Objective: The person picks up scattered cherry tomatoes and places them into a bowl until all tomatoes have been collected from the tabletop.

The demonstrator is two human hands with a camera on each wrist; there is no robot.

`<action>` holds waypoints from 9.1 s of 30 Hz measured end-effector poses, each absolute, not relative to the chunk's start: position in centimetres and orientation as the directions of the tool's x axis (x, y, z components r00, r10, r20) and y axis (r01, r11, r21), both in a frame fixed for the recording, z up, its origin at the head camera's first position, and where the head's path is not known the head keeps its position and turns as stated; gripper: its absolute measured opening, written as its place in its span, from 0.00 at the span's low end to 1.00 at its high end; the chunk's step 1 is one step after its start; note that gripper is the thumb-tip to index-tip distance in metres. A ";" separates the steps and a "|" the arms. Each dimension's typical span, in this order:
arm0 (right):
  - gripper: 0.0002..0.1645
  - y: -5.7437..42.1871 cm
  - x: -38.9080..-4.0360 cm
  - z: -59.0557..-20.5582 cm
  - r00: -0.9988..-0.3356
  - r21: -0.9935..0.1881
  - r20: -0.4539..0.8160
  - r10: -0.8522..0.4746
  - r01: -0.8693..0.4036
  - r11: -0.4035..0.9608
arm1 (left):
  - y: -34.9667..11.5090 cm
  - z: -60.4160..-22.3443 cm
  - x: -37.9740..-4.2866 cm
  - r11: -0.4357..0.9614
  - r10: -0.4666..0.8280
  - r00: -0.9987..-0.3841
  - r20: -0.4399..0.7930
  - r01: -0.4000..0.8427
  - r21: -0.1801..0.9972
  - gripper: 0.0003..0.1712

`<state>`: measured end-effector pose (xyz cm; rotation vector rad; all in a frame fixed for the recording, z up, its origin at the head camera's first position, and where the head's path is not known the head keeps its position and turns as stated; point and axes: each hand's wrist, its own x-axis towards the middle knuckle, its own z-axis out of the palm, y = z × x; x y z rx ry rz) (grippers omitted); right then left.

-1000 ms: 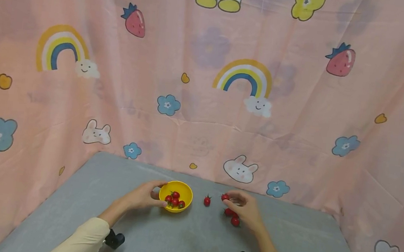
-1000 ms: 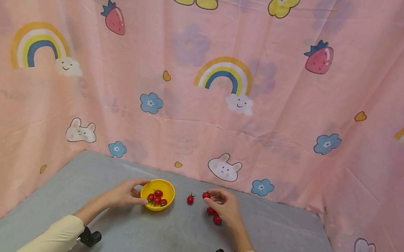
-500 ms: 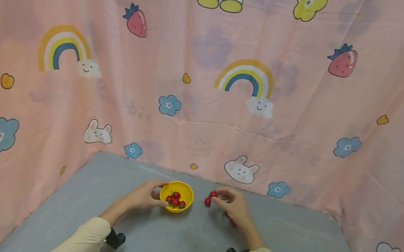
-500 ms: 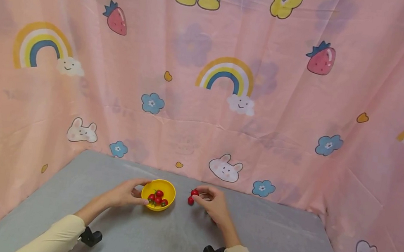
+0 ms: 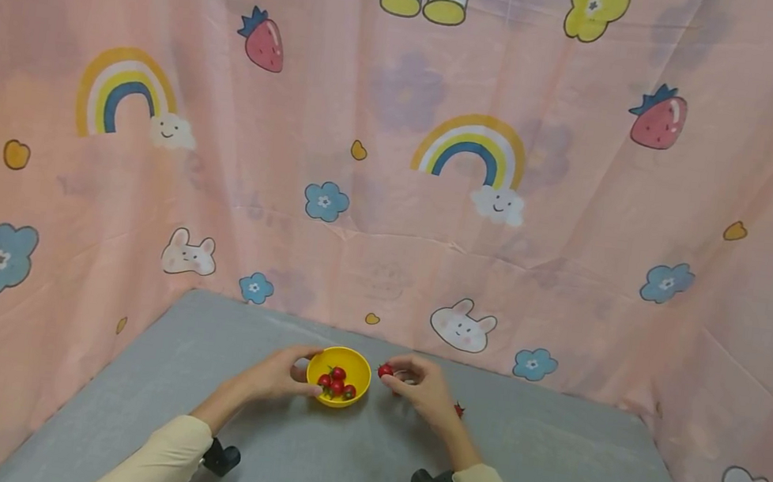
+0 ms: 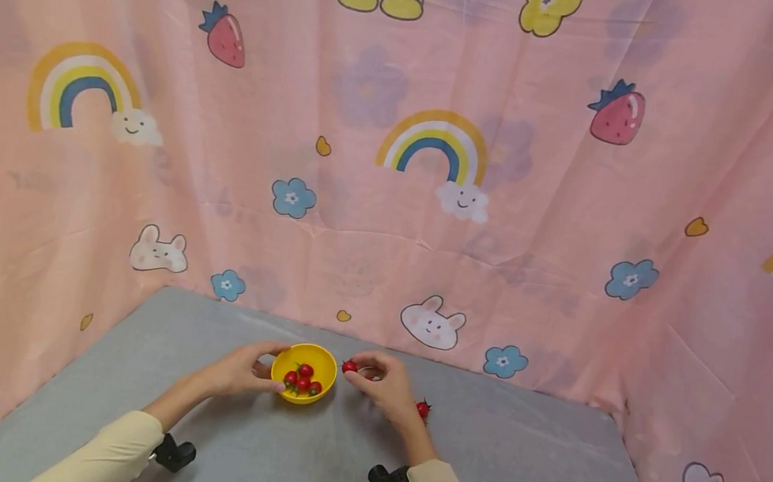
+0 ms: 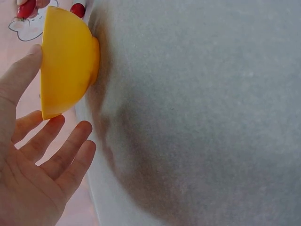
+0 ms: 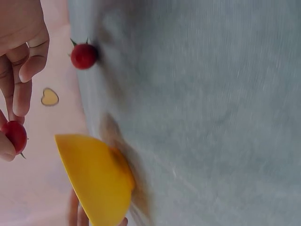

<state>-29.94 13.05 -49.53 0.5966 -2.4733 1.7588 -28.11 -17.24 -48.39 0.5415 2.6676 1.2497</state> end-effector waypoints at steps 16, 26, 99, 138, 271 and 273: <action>0.13 10.0 -30.2 -49.0 -0.885 -0.892 0.260 -0.387 -0.373 0.254 | -17.3 -48.6 -28.2 0.594 0.379 -0.925 0.001 0.244 0.767 0.44; 0.14 10.3 -30.6 -49.4 -0.888 -0.906 0.248 -0.387 -0.354 0.233 | -17.4 -48.5 -28.2 0.585 0.393 -0.919 0.012 0.261 0.768 0.44; 0.24 25.2 -26.3 -51.7 -0.960 -0.801 0.068 -0.271 -0.214 0.559 | -17.2 -48.4 -28.1 0.598 0.376 -0.926 -0.015 0.231 0.768 0.44; 0.09 25.5 -27.2 -51.2 -0.934 -0.740 0.177 -0.310 -0.334 0.584 | -17.2 -48.1 -28.0 0.611 0.376 -0.926 -0.028 0.225 0.759 0.44; 0.12 20.1 -29.2 -48.7 -0.908 -0.869 0.278 -0.313 -0.377 0.321 | -16.9 -48.3 -28.0 0.618 0.350 -0.936 -0.043 0.196 0.761 0.44; 0.15 21.6 -29.7 -49.7 -0.913 -0.867 0.273 -0.303 -0.370 0.335 | -16.9 -48.3 -28.1 0.613 0.357 -0.933 -0.041 0.201 0.764 0.44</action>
